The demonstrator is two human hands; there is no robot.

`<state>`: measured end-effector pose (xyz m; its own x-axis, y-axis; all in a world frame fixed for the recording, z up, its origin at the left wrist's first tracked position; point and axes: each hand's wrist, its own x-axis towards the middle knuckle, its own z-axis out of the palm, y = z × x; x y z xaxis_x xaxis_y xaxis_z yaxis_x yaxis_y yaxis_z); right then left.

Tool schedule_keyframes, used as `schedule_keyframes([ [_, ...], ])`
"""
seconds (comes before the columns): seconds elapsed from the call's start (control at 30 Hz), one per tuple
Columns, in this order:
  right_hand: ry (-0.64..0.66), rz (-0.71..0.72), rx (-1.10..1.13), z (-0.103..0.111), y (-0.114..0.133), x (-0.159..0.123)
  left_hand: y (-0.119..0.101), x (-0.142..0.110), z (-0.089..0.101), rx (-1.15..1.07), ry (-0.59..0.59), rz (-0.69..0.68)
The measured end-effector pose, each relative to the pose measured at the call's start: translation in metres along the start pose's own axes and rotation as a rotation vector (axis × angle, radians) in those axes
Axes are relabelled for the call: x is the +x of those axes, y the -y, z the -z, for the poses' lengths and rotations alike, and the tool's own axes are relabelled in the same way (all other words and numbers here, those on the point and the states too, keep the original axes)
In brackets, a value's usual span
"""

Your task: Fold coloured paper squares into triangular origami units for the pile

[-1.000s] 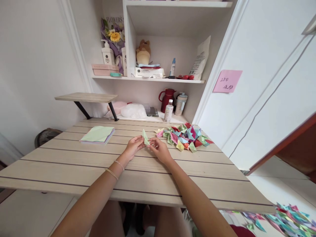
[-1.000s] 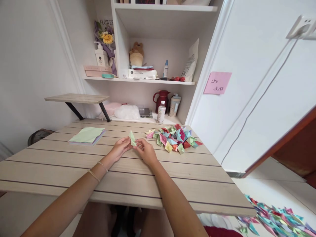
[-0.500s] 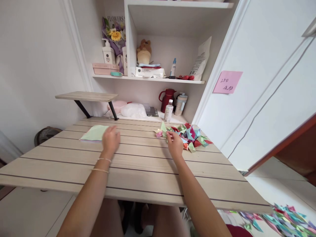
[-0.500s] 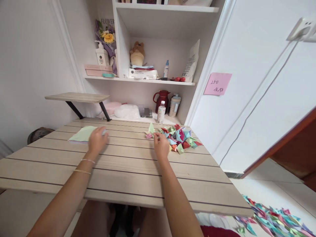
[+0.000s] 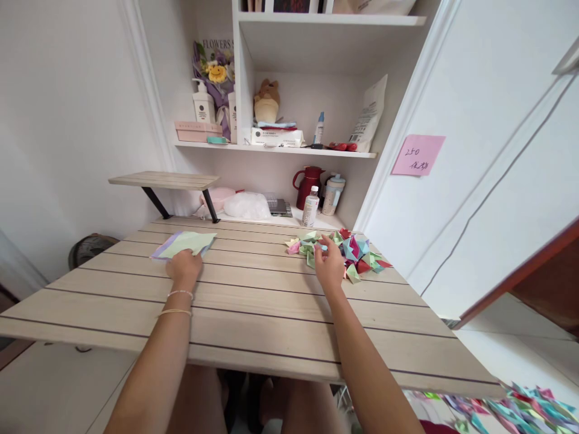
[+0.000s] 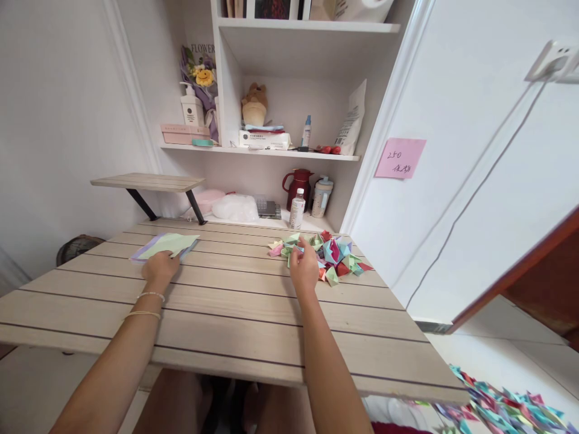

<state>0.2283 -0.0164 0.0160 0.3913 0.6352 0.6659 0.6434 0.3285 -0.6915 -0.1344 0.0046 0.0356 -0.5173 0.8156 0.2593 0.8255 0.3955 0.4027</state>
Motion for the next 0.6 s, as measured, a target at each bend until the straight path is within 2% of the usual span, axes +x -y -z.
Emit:
schedule_keyframes([
  [0.17, 0.113, 0.02, 0.026, -0.008, 0.012, -0.012, -0.003, -0.002, -0.001, -0.171, -0.16, -0.085],
  [0.23, 0.183, -0.011, 0.072, -0.013, 0.016, -0.017, -0.013, -0.008, -0.003, -0.344, -0.221, -0.162],
  [0.3, 0.333, -0.038, 0.148, -0.017, 0.021, -0.023, -0.029, -0.017, -0.005, -0.616, -0.193, -0.253],
  [0.37, 0.517, -0.057, 0.237, -0.022, 0.024, -0.028, -0.048, -0.029, -0.009, -1.026, 0.015, -0.281],
  [0.43, 0.604, -0.088, 0.292, -0.025, 0.026, -0.031, -0.065, -0.043, -0.015, -1.345, 0.304, -0.255],
  [0.5, 0.589, -0.125, 0.335, -0.025, 0.027, -0.031, -0.075, -0.055, -0.021, -1.476, 0.498, -0.188],
  [0.6, 0.589, -0.211, 0.522, -0.025, 0.028, -0.028, -0.08, -0.065, -0.028, -1.507, 0.641, -0.142],
])
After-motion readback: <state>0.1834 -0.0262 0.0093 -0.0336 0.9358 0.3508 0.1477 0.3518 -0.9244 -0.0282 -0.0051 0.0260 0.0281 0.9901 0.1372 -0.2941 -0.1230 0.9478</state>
